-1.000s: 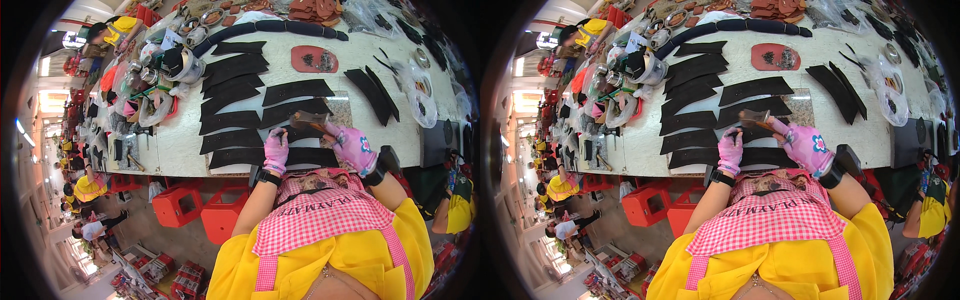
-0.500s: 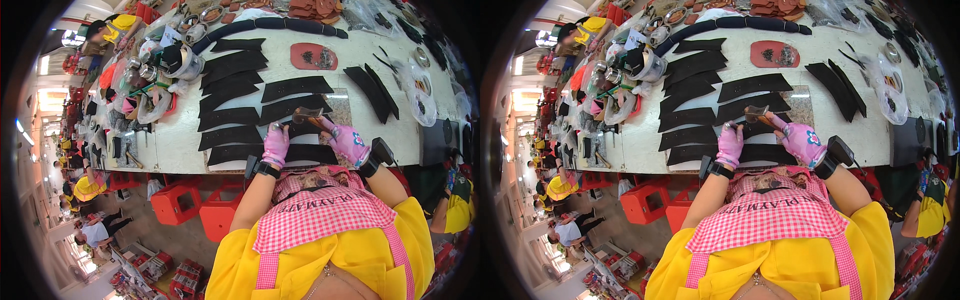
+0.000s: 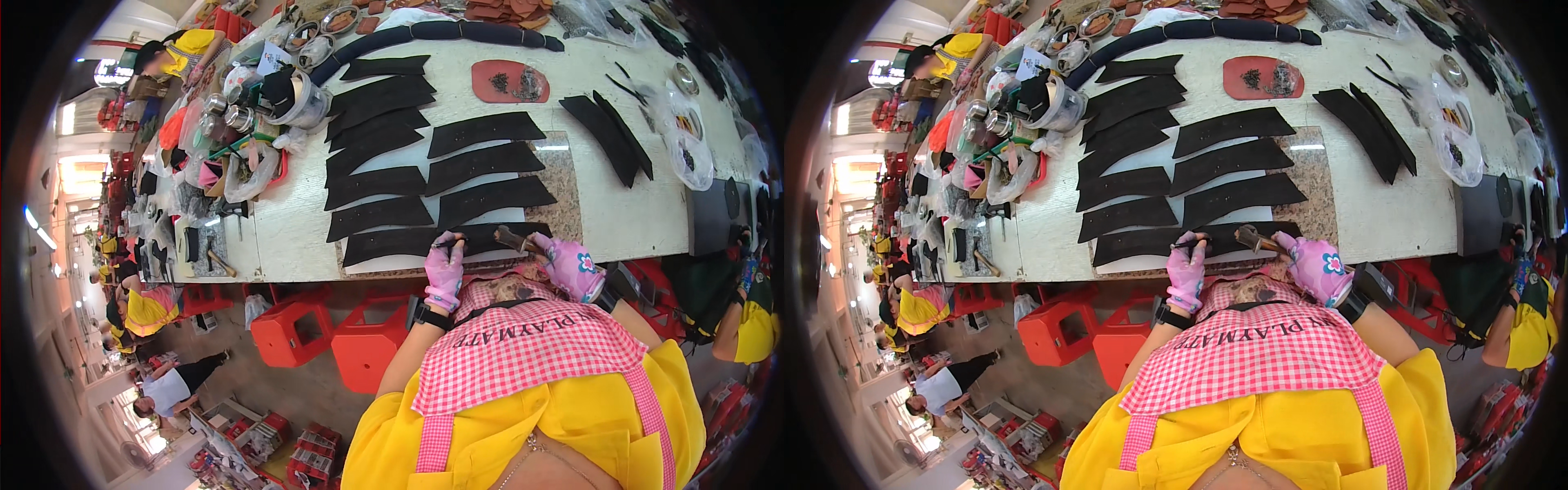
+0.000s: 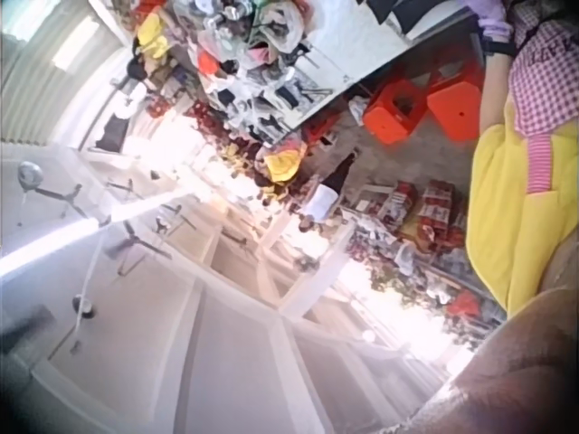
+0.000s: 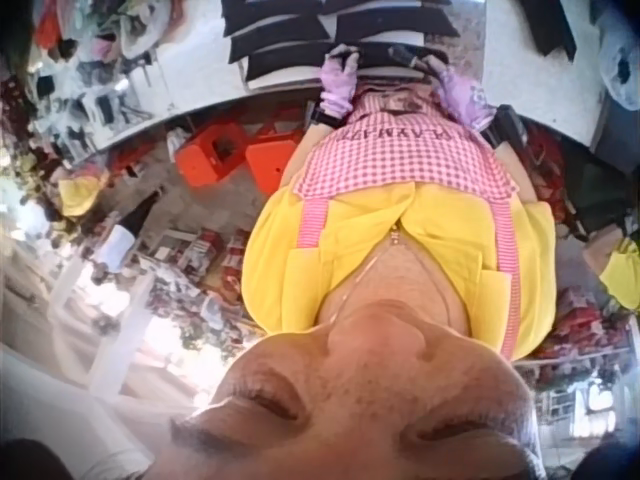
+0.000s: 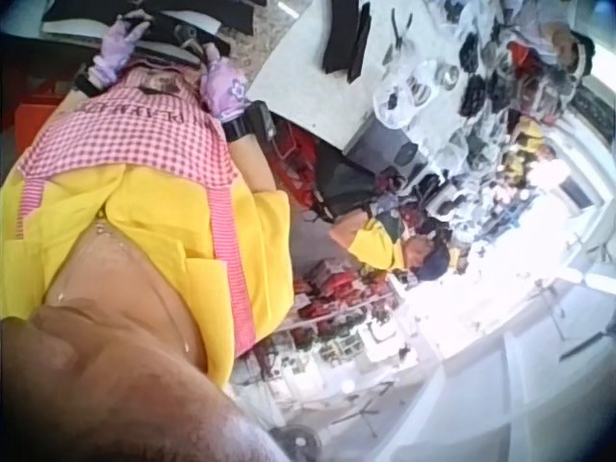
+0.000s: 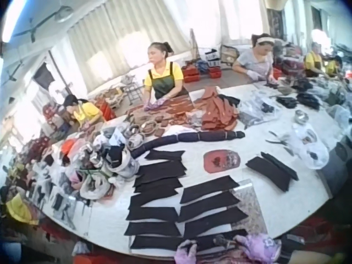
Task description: Hammering and assembling black shoe components on a workstation in a factory environment.
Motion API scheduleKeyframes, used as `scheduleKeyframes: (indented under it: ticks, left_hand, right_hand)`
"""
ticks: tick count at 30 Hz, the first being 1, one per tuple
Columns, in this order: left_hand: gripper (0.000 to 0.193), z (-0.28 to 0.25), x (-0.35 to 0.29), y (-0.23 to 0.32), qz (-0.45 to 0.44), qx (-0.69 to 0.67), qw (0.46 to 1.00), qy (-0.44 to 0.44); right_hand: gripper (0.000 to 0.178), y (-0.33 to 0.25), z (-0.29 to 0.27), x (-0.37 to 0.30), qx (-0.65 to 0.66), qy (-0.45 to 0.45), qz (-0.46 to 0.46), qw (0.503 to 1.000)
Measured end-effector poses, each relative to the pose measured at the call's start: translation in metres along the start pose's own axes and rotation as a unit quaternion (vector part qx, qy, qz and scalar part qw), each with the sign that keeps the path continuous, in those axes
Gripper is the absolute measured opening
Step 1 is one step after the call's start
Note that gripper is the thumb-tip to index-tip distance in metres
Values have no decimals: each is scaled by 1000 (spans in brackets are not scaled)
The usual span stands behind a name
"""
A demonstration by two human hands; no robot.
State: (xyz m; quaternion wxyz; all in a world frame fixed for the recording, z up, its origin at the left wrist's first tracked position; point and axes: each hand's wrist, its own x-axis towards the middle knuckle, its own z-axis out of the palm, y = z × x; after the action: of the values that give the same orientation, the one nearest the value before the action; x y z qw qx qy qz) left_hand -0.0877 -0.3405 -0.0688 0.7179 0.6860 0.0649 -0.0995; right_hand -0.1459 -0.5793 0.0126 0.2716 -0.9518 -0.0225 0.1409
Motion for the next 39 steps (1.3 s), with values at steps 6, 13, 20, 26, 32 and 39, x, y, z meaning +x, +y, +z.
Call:
scheduleKeyframes:
  ticks: [6,13,20,26,32,39]
  left_hand:
    - [11,-5,2,-8,18,55,998,-1]
    - [11,5,3,-10,93,119,988,37]
    - [13,-3,3,-7,223,437,871,-19]
    - [13,6,9,-11,237,430,870,-49]
    - [14,9,6,6,137,331,933,-24]
    - [6,2,9,-18,111,165,980,8]
  right_hand:
    - [46,-22,-7,-1,22,-36,40,998]
    - [49,-23,3,-6,-7,18,32,999]
    - [41,-97,-75,-5,-26,156,-180,971]
    - [41,-71,-38,3,14,113,-184,976]
    - [40,-43,-24,15,30,91,13,995]
    - [34,-23,-6,-8,107,239,-15,965]
